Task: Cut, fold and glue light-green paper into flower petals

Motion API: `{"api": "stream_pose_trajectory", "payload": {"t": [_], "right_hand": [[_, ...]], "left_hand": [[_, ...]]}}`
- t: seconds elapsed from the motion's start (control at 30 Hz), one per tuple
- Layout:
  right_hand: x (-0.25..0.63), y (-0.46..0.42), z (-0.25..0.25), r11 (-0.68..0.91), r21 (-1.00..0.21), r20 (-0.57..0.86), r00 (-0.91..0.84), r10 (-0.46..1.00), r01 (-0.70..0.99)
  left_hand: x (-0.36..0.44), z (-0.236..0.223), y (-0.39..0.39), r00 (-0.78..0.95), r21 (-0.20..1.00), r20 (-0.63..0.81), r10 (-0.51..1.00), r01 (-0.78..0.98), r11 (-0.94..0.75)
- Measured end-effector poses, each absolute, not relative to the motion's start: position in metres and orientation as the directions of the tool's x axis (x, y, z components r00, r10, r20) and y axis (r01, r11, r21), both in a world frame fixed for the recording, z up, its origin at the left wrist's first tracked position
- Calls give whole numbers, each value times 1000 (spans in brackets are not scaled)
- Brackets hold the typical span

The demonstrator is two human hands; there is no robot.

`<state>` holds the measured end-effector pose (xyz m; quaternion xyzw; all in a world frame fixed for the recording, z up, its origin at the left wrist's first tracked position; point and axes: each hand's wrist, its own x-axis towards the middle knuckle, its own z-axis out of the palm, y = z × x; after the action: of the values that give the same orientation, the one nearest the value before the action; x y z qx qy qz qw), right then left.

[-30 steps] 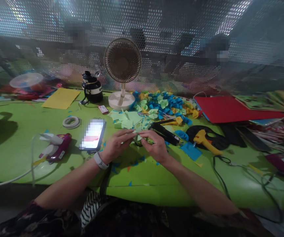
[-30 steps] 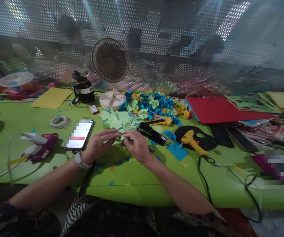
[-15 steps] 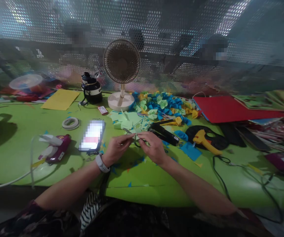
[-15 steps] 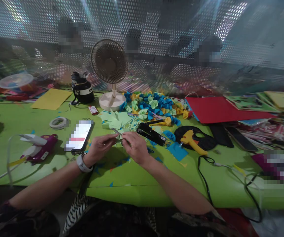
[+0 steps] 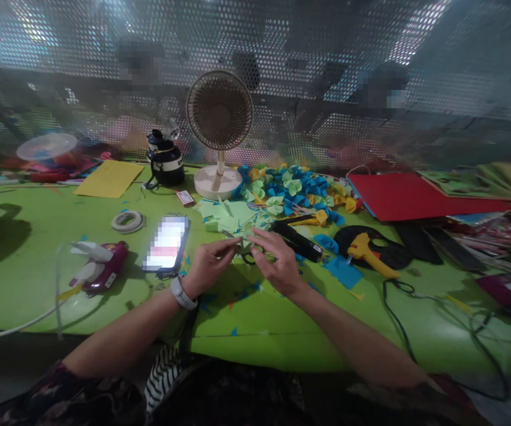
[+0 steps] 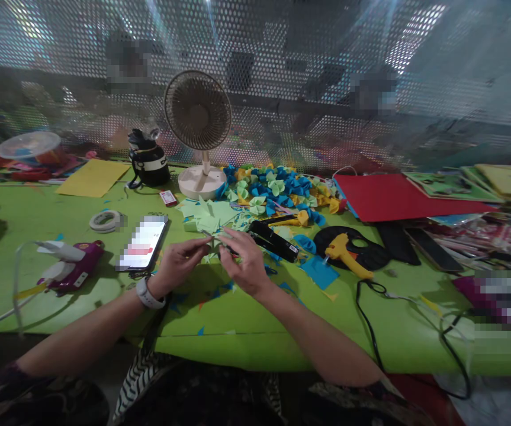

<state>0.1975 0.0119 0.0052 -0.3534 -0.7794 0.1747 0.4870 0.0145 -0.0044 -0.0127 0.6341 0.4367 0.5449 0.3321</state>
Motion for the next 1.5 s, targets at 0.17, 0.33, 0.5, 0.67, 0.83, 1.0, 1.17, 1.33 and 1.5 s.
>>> {"api": "stream_pose_trajectory", "payload": {"t": [0.17, 0.33, 0.5, 0.67, 0.83, 1.0, 1.17, 1.33, 1.5], "right_hand": [[206, 20, 17, 384, -915, 367, -139, 920, 124], [202, 21, 14, 139, -990, 135, -177, 975, 8], [199, 19, 14, 98, -995, 100, -198, 975, -20], [199, 19, 16, 94, -995, 97, -212, 973, -27], [200, 19, 15, 105, -994, 107, -214, 971, -18], [199, 18, 14, 105, -994, 101, -216, 971, 8], [199, 19, 14, 91, -996, 93, -219, 971, -20], [200, 20, 15, 78, -995, 88, -204, 975, -55], [200, 19, 15, 79, -996, 85, -214, 973, -36]], "left_hand": [[14, 1, -2, -24, 982, 97, 995, -160, -99], [16, 4, -3, -30, 961, 35, 999, -272, -42], [17, 1, -4, -20, 961, 37, 999, -275, -41], [16, -1, -3, -16, 963, 45, 999, -264, -48], [16, -1, -3, -9, 961, 42, 999, -272, -43], [16, -3, -3, 3, 963, 52, 999, -265, -49], [16, -3, -3, -5, 964, 44, 999, -264, -43], [15, -3, -2, -9, 958, 50, 999, -281, -51], [16, -4, -3, -4, 960, 51, 999, -276, -50]]}}
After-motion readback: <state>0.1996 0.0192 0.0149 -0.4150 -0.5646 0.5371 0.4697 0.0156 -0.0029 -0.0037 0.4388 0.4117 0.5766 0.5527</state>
